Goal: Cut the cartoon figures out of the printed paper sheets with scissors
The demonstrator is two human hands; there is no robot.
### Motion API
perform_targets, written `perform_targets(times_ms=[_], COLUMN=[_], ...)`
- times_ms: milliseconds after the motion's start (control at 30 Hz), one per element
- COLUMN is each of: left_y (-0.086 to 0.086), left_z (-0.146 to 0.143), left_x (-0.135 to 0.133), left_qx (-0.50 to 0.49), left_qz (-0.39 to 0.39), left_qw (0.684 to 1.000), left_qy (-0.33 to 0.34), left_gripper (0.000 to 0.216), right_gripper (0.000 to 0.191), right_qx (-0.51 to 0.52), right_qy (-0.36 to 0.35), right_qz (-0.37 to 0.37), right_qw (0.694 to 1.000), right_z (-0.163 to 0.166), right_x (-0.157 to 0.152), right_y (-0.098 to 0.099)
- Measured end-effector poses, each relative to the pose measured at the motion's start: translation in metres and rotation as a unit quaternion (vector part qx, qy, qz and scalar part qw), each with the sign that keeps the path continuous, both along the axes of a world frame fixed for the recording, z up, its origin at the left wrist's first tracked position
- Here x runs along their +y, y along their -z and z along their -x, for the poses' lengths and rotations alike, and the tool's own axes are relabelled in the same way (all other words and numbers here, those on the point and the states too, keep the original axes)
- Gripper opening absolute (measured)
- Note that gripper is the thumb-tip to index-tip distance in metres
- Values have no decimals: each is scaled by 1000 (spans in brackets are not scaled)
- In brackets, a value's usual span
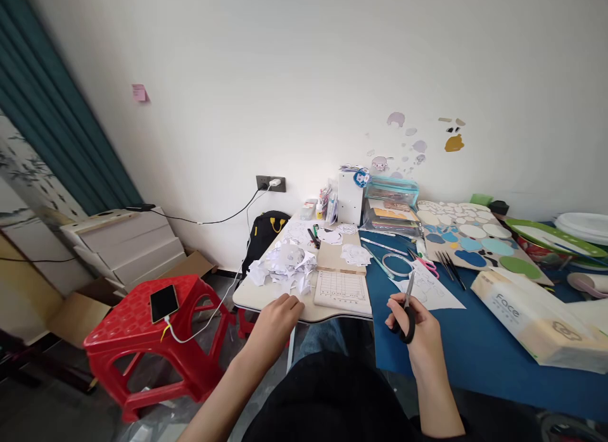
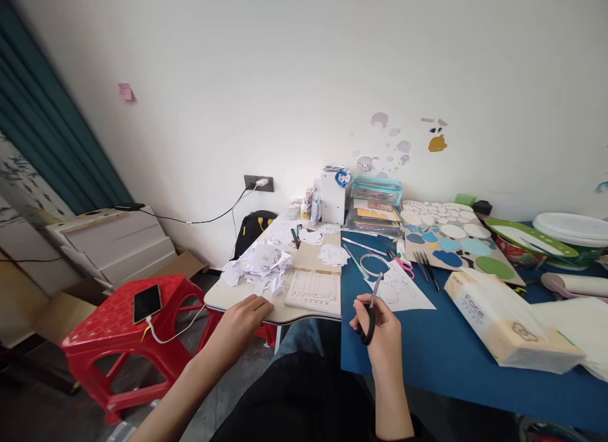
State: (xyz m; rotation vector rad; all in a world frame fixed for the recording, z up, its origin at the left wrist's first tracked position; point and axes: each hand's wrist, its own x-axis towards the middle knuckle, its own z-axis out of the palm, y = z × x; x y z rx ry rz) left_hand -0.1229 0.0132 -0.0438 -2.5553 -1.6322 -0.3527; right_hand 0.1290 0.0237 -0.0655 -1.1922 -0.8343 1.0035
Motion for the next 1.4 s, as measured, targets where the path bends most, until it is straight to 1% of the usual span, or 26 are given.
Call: perform_targets(times_ms=[100,200,300,400,467,533,600,667,767,967,1033,1100,1167,1233,1333,1400], left_y=[1,-5,-22,-44,-55,-59,-56,-50,-38,-22,-19,-20,-27,-41,-63,-72], left_z=[0,8,19,28,29,26,21,17,13,10,9,8,8,9,9,6], left_x=[1,4,18,41,53,56,49,37,23,26,25,21,19,22,41,60], left_qx=[-8,-47,-111,-161,-172,-162,-138,-114,-94,-88,-90,-95,-106,-125,-152,-162], left_qz=[-12,-32,-73,-103,-91,-55,-4,48,98,136,138,134,125,103,49,39], left_qw=[1000,998,990,978,978,984,990,992,991,985,985,985,985,985,979,972], left_qy=[5,3,-37,-81,-79,-57,-26,0,2,-55,-57,-52,-49,-67,-129,-164], left_gripper=[27,24,21,22,22,20,15,12,13,17,18,18,18,20,26,24], right_gripper=[27,29,30,30,30,31,31,32,32,31,32,33,33,34,34,35], right_qx=[-11,-25,-28,-24,-23,-21,-16,-11,-14,-16,-11,-11,-16,-21,-20,-14], right_qy=[-3,-1,-4,-8,-10,-18,-29,-35,-32,-23,-25,-26,-27,-29,-26,-18], right_qz=[3,8,9,5,5,5,1,-2,-2,-5,-9,-8,-4,-4,-11,-17], right_qw=[1000,1000,1000,1000,1000,1000,999,999,999,1000,1000,1000,999,999,999,1000], right_z=[0,0,0,-1,-3,-5,-8,-9,-9,-7,-7,-8,-8,-8,-6,-5], right_x=[-1,-2,-2,-1,-1,-1,-1,-1,-2,-2,-2,-3,-2,-2,-1,-1], right_y=[-1,-1,0,1,2,3,4,4,4,3,3,4,4,5,6,6])
